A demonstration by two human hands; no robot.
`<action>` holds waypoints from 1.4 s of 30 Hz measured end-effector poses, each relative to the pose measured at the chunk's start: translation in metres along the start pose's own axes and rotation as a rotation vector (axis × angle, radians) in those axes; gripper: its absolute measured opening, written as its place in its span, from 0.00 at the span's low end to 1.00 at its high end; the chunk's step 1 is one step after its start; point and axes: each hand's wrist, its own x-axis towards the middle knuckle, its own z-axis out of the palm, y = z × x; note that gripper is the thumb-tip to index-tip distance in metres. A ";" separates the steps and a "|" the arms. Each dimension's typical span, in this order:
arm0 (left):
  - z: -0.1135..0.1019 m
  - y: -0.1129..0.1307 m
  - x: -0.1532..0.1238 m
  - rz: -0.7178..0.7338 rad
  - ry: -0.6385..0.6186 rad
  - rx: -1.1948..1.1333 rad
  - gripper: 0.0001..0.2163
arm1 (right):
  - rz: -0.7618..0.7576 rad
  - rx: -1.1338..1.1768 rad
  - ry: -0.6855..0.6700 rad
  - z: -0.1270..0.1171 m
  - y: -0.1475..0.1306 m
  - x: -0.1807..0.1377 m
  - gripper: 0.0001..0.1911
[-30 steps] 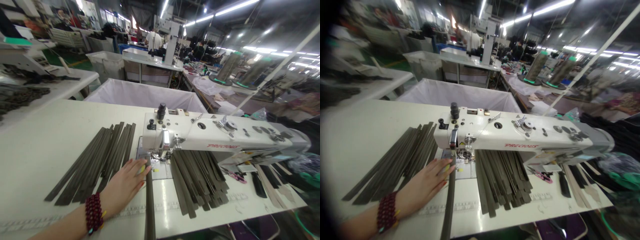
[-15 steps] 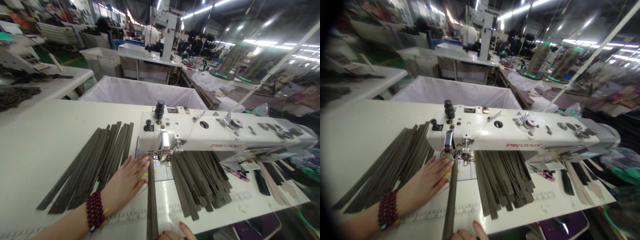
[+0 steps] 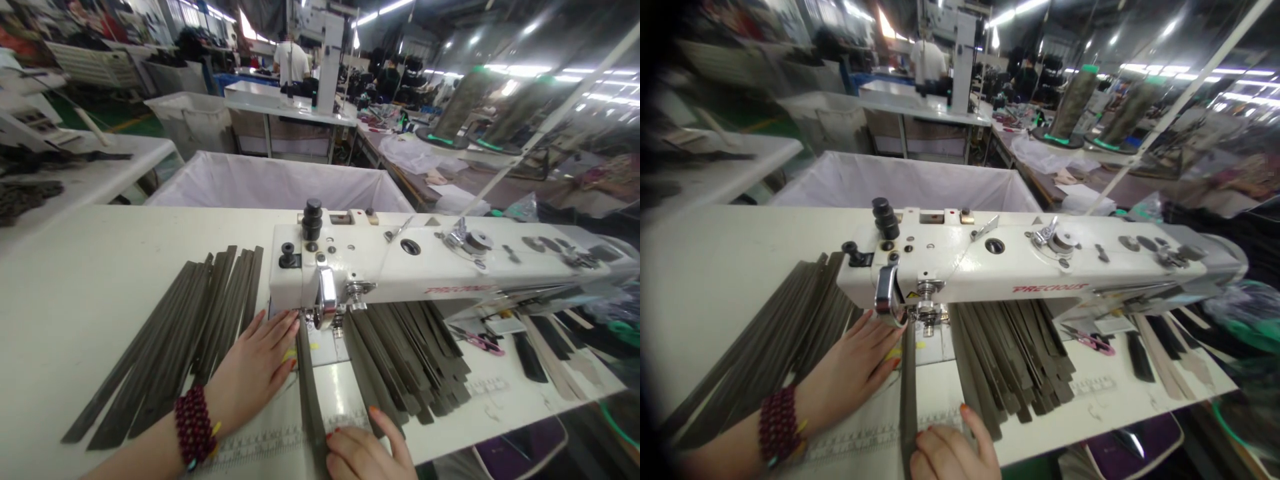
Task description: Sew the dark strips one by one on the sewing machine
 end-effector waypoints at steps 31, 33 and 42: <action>-0.005 -0.002 0.008 -0.046 -0.075 -0.032 0.13 | -0.094 -0.128 -0.384 0.040 0.029 0.071 0.11; -0.004 -0.002 0.008 -0.048 -0.083 -0.027 0.13 | -0.098 -0.149 -0.381 0.045 0.030 0.075 0.12; -0.006 -0.001 0.009 -0.050 -0.103 -0.011 0.13 | -0.085 -0.268 -0.444 0.059 0.032 0.090 0.10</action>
